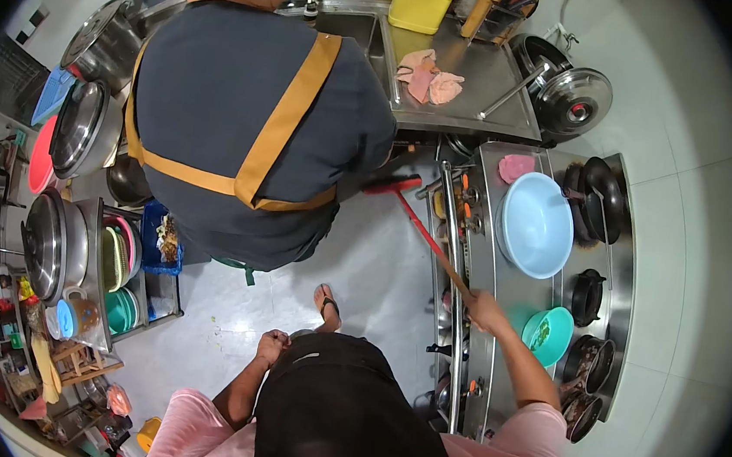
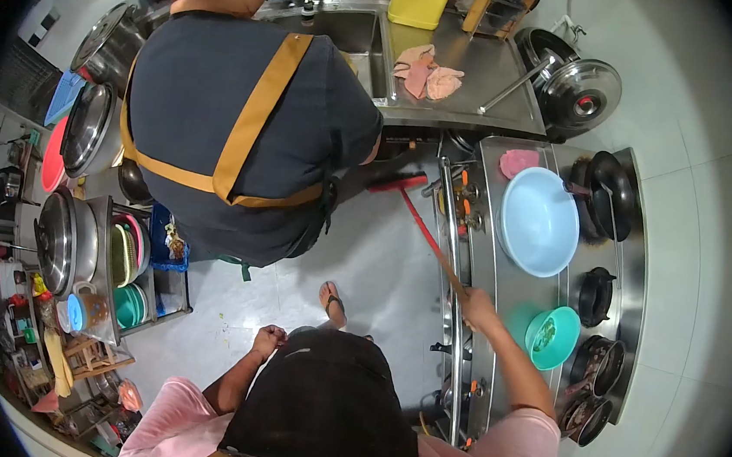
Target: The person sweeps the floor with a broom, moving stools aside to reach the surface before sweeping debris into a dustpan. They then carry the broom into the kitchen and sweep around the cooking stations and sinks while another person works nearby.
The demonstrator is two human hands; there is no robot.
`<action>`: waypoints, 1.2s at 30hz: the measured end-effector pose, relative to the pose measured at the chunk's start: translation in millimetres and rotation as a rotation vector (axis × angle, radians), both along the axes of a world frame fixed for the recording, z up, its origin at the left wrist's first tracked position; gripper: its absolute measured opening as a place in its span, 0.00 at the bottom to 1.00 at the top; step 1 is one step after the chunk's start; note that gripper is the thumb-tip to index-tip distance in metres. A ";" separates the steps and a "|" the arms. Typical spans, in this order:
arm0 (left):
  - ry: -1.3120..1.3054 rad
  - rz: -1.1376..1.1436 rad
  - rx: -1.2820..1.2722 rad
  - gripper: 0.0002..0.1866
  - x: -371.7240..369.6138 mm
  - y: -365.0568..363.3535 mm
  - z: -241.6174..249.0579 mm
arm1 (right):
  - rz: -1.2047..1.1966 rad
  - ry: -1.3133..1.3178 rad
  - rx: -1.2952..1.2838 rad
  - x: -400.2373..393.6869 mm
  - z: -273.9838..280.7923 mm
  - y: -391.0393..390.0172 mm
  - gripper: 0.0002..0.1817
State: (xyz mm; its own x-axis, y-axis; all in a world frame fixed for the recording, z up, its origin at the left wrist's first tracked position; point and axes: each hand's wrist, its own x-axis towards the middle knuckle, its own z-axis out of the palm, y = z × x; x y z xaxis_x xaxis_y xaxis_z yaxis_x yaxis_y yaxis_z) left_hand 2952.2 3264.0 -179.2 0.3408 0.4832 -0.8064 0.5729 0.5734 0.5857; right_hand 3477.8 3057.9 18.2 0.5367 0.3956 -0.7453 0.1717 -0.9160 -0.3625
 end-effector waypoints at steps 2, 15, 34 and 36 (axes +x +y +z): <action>-0.001 0.004 -0.002 0.11 -6.2 -4.1 -3.0 | -0.102 0.097 0.058 0.0 -62.1 1.8 0.15; 0.147 -0.318 0.174 0.17 -60.4 -20.2 -15.5 | -0.538 0.434 -0.103 -96.6 40.7 -115.5 0.16; 0.024 -0.192 0.104 0.15 -11.9 3.3 0.3 | -1.064 0.969 0.051 -211.1 -2.0 -219.6 0.12; 0.095 -0.300 0.115 0.15 -26.3 -9.5 0.4 | -0.915 0.756 -0.032 -214.2 61.7 -204.0 0.14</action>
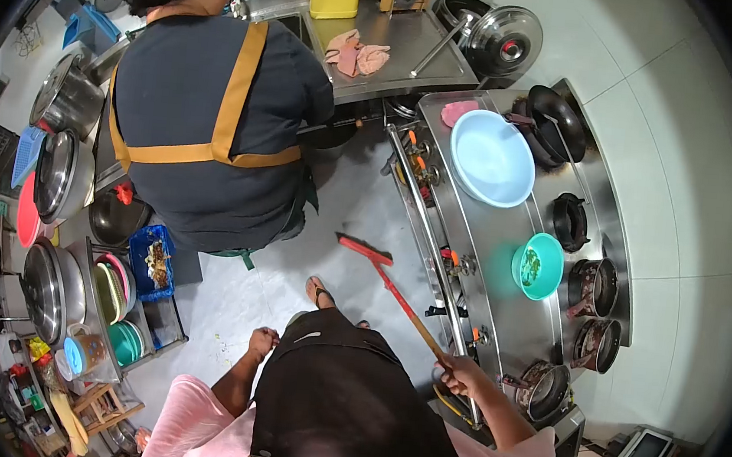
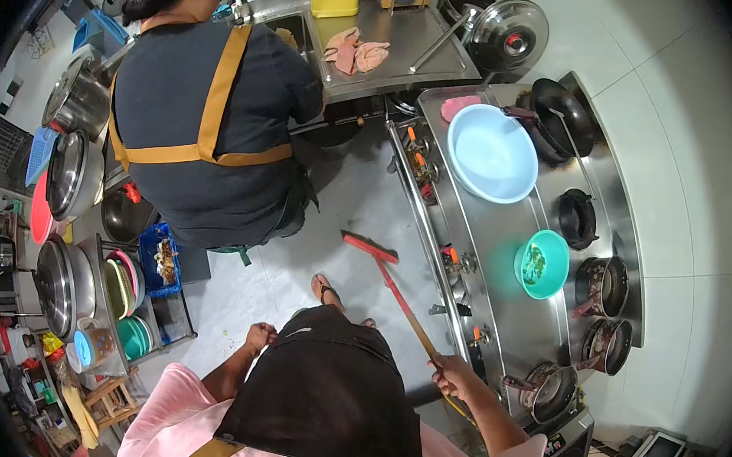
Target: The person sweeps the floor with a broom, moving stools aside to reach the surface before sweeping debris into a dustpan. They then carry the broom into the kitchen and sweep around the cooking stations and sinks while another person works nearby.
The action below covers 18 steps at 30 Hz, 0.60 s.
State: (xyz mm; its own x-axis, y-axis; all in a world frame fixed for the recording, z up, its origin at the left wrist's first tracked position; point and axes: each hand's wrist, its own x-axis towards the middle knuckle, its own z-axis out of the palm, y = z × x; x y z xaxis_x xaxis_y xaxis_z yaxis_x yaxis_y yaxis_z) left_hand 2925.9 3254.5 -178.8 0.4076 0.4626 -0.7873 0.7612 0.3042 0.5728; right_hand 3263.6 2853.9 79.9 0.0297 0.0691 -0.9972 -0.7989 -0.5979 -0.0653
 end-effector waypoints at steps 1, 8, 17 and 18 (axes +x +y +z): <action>0.040 -0.095 0.018 0.15 -8.3 -4.9 2.2 | 0.093 -0.078 -0.052 -4.4 15.5 6.5 0.15; -0.046 -0.005 0.047 0.12 -48.5 -42.8 -6.2 | 0.446 -0.516 0.173 -6.8 -74.9 55.3 0.22; 0.008 0.187 -0.045 0.13 -56.1 -44.4 36.3 | 0.789 -0.776 -0.038 36.8 -183.4 181.2 0.20; 0.004 0.188 -0.052 0.11 -58.8 -46.4 39.9 | 0.805 -0.746 -0.061 37.9 -180.8 175.7 0.19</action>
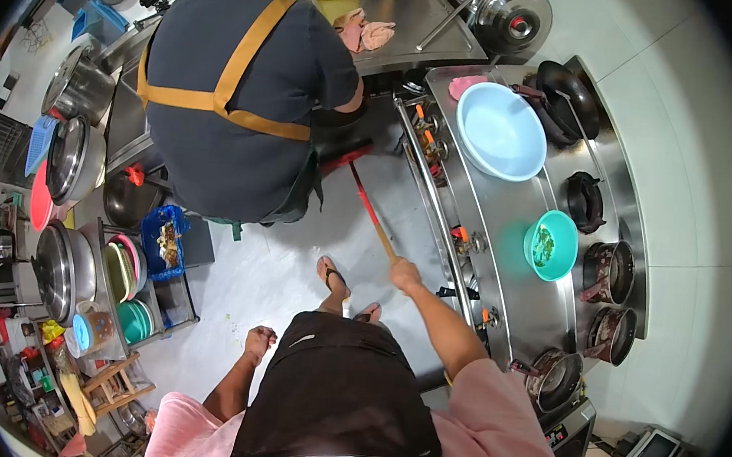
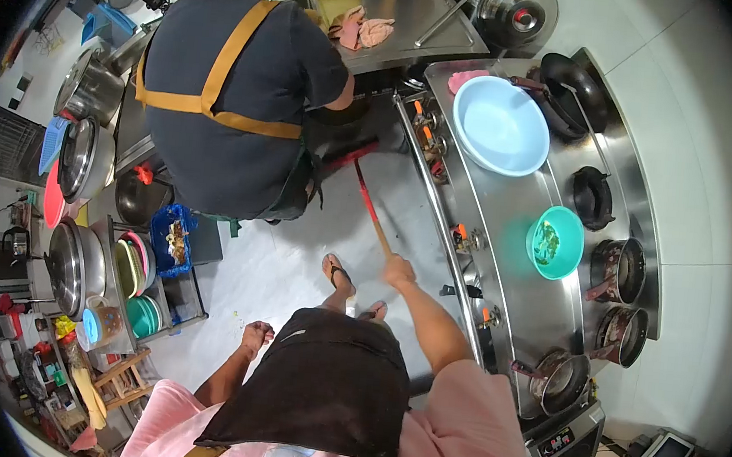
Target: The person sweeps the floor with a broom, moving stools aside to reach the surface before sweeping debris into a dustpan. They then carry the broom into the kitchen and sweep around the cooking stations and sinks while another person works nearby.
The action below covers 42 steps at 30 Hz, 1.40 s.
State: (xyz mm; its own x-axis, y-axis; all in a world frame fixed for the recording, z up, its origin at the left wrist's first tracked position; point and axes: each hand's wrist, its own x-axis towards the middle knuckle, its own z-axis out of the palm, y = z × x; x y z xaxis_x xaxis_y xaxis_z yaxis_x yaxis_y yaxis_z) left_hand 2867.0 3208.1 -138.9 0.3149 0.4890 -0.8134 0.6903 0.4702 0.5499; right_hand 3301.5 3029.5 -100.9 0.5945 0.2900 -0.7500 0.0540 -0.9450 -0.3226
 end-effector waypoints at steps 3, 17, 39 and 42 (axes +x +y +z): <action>0.038 0.029 -0.024 0.11 1.1 -11.7 0.7 | 0.467 -0.161 -0.016 10.7 -55.1 -92.0 0.17; 0.115 -0.412 -0.233 0.14 -14.5 -37.7 28.8 | 0.118 -0.246 0.078 -126.1 120.5 -329.0 0.16; -0.081 -0.199 -0.503 0.19 -80.6 -111.4 130.2 | 0.353 -0.205 -0.092 -51.3 115.2 -280.6 0.12; 0.014 -0.311 -0.421 0.19 -56.4 -111.7 173.6 | 0.254 -0.212 0.034 -54.6 160.5 -290.3 0.12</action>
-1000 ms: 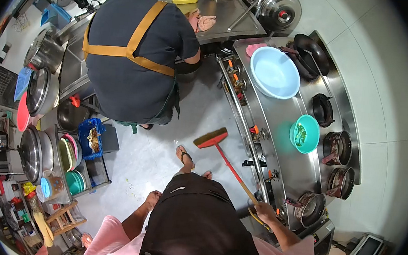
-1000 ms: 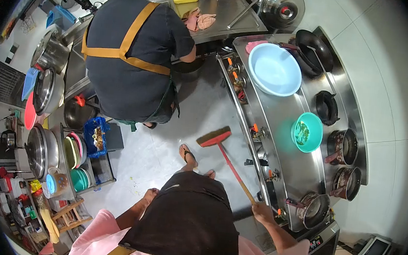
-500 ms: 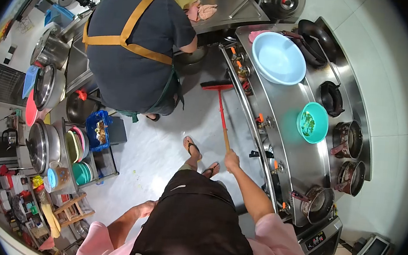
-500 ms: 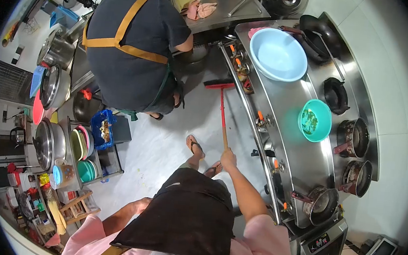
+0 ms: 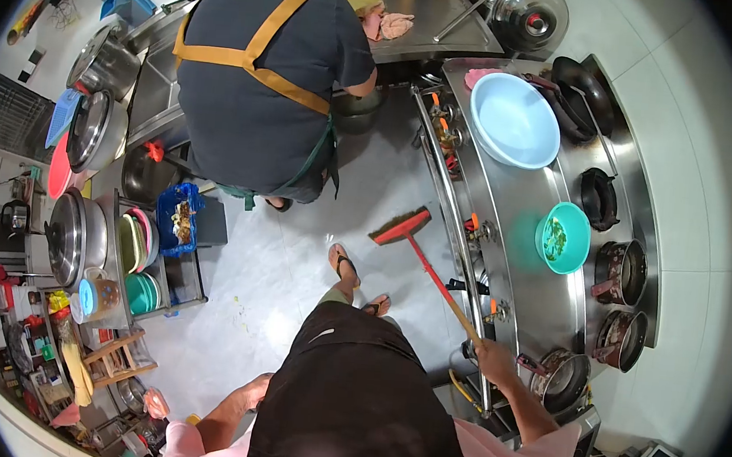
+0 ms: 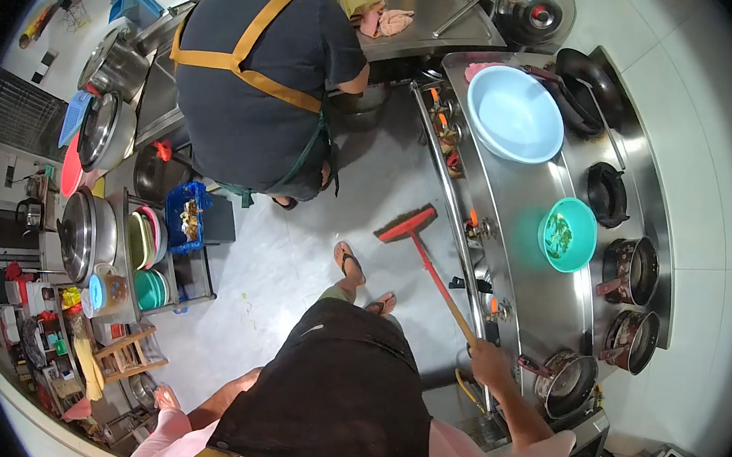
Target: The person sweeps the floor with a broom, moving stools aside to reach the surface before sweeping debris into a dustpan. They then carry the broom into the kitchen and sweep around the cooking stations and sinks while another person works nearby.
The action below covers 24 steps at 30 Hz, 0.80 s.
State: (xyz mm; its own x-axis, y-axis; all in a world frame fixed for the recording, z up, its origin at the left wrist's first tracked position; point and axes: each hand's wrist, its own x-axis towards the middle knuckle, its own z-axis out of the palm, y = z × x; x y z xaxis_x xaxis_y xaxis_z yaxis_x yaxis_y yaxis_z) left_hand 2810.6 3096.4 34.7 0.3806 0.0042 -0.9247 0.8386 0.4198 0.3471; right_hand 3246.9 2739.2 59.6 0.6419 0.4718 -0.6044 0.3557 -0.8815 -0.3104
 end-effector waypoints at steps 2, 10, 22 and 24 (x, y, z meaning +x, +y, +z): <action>0.083 -0.001 -0.036 0.19 5.0 -0.7 5.9 | -0.068 -0.024 0.054 -12.4 14.8 5.4 0.12; 0.180 0.132 -0.092 0.19 -1.5 8.7 -50.0 | -0.031 -0.017 -0.027 8.2 -127.8 88.4 0.15; -0.265 -0.600 0.825 0.19 166.0 84.4 -109.9 | -0.054 -0.034 -0.074 -60.1 -22.0 -51.6 0.19; -0.461 -0.867 0.786 0.19 199.4 81.9 -140.1 | -0.239 0.006 -0.095 -92.5 -16.7 -44.1 0.21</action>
